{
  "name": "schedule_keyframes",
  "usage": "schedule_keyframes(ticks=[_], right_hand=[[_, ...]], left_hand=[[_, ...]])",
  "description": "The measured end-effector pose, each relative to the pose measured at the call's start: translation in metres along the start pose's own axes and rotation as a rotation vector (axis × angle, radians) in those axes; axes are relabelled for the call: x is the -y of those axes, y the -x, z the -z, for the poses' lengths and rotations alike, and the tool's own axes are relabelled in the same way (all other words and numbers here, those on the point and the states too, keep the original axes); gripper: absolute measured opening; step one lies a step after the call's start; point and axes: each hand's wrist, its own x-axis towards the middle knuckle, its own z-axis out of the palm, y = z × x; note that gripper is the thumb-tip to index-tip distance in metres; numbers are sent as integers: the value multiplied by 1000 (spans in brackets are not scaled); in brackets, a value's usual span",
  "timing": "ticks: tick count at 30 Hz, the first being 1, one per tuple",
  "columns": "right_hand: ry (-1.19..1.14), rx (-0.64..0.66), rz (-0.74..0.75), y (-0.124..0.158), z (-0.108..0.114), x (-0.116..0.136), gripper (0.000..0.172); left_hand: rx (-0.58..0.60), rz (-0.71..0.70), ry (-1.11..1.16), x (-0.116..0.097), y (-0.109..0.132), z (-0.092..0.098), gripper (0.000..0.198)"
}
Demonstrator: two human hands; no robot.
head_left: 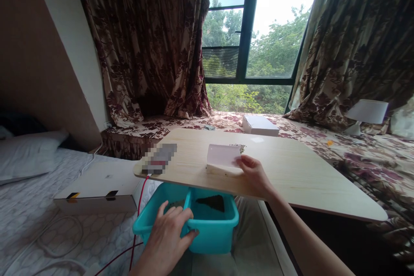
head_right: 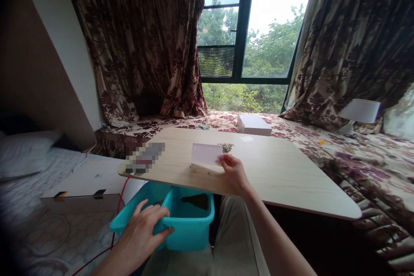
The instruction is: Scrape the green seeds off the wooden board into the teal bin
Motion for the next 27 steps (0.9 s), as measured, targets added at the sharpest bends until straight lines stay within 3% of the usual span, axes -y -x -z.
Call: schedule_keyframes(ticks=[5,9,11,17,23,27], right_hand=[[29,113,-5,1,-5,5,27],[-5,219,-48,4,5,8,24],[-29,179,-53,7,15,6,25],[49,-154,-55,35,44,0,32],[25,-105,-42,73,31,7,31],[-2,-165,-8,62,34,8,35]], left_hand=[[9,7,21,7,1,1,4],[12,7,38,9,3,4,3],[17,3,35,8,3,6,3],[10,-33,29,-3,3,3,6],[18,-26,19,-8,3,5,6],[21,-36,18,-9,2,5,5]])
